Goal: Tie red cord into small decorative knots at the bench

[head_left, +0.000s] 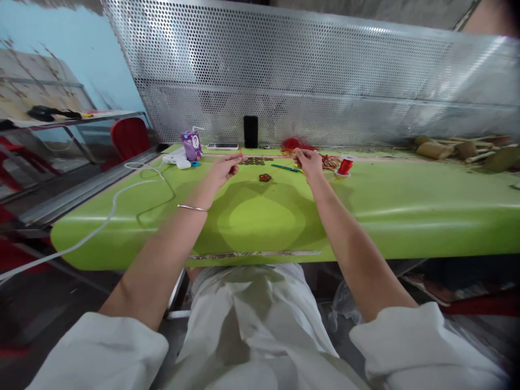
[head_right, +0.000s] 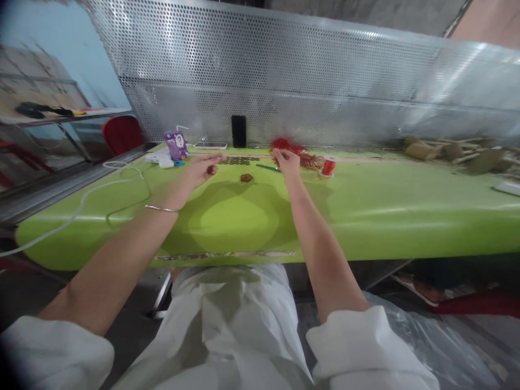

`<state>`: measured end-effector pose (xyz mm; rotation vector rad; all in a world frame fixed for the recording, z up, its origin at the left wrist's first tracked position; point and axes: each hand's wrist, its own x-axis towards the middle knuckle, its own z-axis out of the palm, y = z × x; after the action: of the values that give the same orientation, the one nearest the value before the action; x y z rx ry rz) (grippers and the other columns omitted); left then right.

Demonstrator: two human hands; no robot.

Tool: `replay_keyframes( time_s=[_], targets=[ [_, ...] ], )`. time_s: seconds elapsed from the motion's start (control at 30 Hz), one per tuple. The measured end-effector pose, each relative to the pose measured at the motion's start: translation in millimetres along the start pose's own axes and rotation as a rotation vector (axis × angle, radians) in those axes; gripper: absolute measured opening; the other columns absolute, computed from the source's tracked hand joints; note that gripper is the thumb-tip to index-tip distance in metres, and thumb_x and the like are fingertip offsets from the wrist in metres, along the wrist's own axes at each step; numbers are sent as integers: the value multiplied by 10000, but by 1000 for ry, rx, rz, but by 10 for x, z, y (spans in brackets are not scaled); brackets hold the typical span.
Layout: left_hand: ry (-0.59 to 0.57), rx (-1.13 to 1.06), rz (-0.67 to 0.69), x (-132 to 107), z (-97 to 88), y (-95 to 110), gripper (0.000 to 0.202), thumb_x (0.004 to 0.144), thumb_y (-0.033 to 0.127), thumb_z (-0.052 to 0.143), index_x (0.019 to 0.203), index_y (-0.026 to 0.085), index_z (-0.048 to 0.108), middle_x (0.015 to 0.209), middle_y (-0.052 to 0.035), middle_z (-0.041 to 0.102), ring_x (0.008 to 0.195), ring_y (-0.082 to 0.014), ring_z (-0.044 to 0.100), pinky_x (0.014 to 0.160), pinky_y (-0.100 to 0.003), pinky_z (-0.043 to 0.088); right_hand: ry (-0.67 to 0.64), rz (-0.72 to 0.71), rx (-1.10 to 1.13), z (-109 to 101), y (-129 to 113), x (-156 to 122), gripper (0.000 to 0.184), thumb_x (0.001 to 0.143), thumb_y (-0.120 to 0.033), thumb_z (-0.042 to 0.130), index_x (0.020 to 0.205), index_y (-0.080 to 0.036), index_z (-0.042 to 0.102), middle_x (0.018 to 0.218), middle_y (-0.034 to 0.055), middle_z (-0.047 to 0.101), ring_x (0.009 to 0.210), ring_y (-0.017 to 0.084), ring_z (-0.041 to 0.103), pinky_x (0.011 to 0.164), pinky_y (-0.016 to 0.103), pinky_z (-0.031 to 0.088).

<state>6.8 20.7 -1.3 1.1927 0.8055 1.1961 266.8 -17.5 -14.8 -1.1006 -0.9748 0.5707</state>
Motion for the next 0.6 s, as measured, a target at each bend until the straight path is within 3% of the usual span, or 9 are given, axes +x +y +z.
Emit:
replay_keyframes(
  time_s=[0.1, 0.23, 0.37, 0.6],
  targets=[
    [-50, 147, 74, -44, 45, -21, 209, 838, -10, 620, 791, 140, 757, 809, -71, 746, 413, -36, 460, 406, -143, 374, -161, -149, -189, 77, -9, -100, 92, 771, -195, 746, 693, -198, 697, 579, -29, 633, 542, 77, 575, 598, 174, 475],
    [-84, 370, 162, -104, 98, -51, 156, 803, 33, 691, 699, 138, 739, 688, -67, 721, 444, -69, 478, 418, -161, 350, -384, -217, -373, 170, -35, -221, 149, 739, -146, 766, 622, -207, 697, 582, -20, 634, 560, 104, 559, 627, 212, 463],
    [-164, 607, 268, -140, 129, -79, 153, 790, 57, 709, 677, 157, 733, 670, -70, 708, 593, -115, 586, 487, -158, 367, -434, -202, -410, 199, -26, -251, 169, 705, -134, 795, 599, -215, 693, 635, -3, 662, 610, 123, 571, 684, 233, 465],
    [-165, 736, 332, -130, 127, -95, 116, 818, 98, 685, 724, 151, 727, 660, -75, 706, 572, -125, 606, 488, -177, 376, -481, -264, -554, 163, 67, -195, 118, 737, -181, 787, 653, -220, 714, 709, 24, 702, 677, 158, 629, 742, 285, 488]
  ],
)
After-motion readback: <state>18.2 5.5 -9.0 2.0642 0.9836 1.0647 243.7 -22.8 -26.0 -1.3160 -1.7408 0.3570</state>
